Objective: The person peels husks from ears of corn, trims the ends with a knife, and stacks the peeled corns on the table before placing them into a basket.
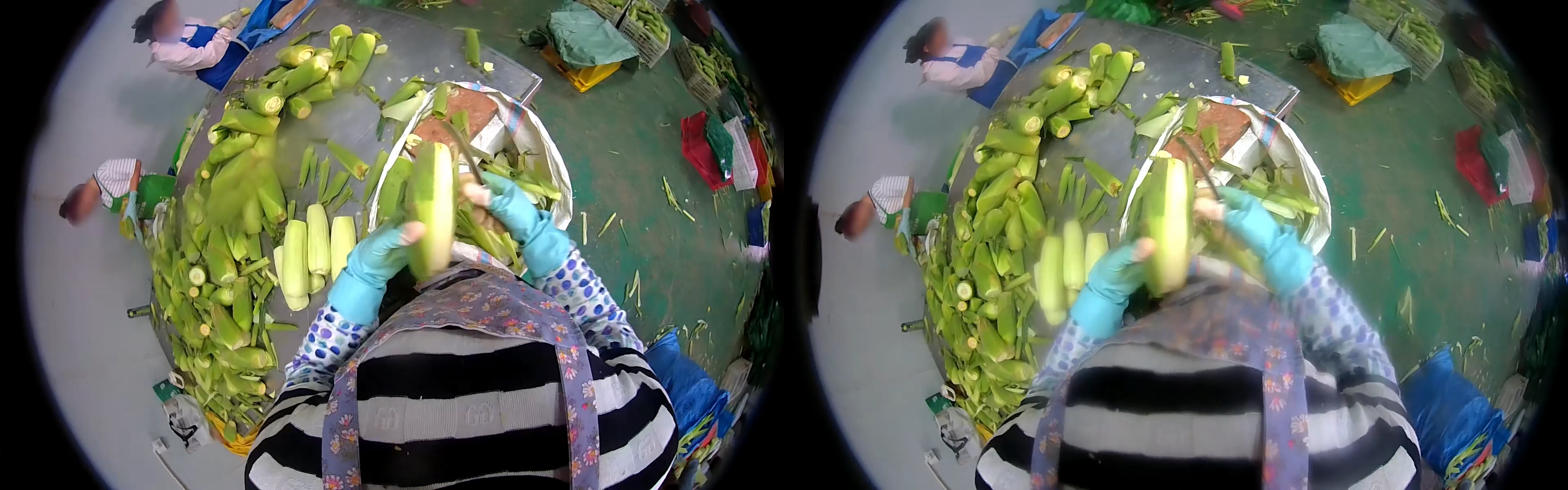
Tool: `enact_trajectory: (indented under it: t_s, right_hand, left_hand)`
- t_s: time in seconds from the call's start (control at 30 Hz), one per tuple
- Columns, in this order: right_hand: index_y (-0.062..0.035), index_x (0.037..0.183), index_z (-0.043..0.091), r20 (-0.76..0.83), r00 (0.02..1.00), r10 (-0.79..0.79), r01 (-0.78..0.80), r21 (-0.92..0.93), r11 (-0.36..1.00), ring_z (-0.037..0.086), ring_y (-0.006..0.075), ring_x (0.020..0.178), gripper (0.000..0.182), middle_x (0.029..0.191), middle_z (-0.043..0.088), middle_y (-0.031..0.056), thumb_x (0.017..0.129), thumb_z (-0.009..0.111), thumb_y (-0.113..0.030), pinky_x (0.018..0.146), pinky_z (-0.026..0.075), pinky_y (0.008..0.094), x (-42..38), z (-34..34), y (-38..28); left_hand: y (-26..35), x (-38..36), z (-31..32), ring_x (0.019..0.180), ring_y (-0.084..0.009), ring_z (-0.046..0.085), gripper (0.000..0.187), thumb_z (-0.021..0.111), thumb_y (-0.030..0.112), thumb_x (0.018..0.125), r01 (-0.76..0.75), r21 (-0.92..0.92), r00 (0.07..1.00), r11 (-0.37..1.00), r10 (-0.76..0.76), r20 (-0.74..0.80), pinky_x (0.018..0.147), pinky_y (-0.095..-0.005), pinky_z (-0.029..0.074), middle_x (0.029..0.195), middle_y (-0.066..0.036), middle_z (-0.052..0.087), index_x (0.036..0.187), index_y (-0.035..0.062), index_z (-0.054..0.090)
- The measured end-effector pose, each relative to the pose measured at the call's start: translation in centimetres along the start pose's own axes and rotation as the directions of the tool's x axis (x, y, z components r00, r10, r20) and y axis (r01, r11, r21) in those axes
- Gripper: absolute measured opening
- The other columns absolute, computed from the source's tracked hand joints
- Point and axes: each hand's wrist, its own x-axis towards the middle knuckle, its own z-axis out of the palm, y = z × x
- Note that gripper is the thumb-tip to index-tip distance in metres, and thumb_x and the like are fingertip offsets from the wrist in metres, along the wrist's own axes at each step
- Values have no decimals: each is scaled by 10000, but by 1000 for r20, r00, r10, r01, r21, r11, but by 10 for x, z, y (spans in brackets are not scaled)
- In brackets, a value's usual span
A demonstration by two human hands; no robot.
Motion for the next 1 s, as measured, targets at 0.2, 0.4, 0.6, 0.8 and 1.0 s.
enact_trajectory:
  t_s: [0.2,0.4,0.6,0.8,1.0]
  right_hand:
    - [-18,1044,674,-63,996,-60,59,-9,998,554,50,628,263,830,675,-1,855,758,-180,538,442,205,6,16,7]
    - [-15,1010,655,-27,878,-478,340,-668,662,558,112,738,201,838,592,37,872,708,-149,641,460,276,-4,10,10]
    - [-24,1070,652,-333,925,-183,61,-346,936,588,125,775,307,866,624,33,843,747,-209,676,493,279,-3,-10,7]
    - [5,1180,600,-175,917,-359,312,-247,917,575,118,927,404,1002,626,18,847,751,-169,799,491,249,-22,-4,7]
    - [16,1172,617,-205,966,-158,128,-154,980,593,105,816,375,941,643,51,823,696,-93,716,504,263,-5,-21,32]
  left_hand:
    - [-9,36,18,1042,-165,615,541,760,56,812,45,-8,991,999,-46,-127,909,-312,508,1166,-73,637,1300,11,530]
    - [-38,54,7,1033,-158,615,580,788,-26,753,-96,214,942,972,158,-297,913,-314,508,1172,-69,632,1274,19,537]
    - [-30,49,15,1042,-164,615,678,832,38,725,-77,219,980,973,114,-161,917,-317,507,1205,-74,622,1311,26,491]
    - [-19,53,17,1064,-173,616,753,860,92,692,-61,124,992,990,74,-100,938,-313,502,1198,-71,618,1333,28,468]
    - [-16,50,5,1151,-198,583,769,855,133,714,-18,303,998,953,37,-55,993,-333,474,1265,-105,583,1357,19,448]
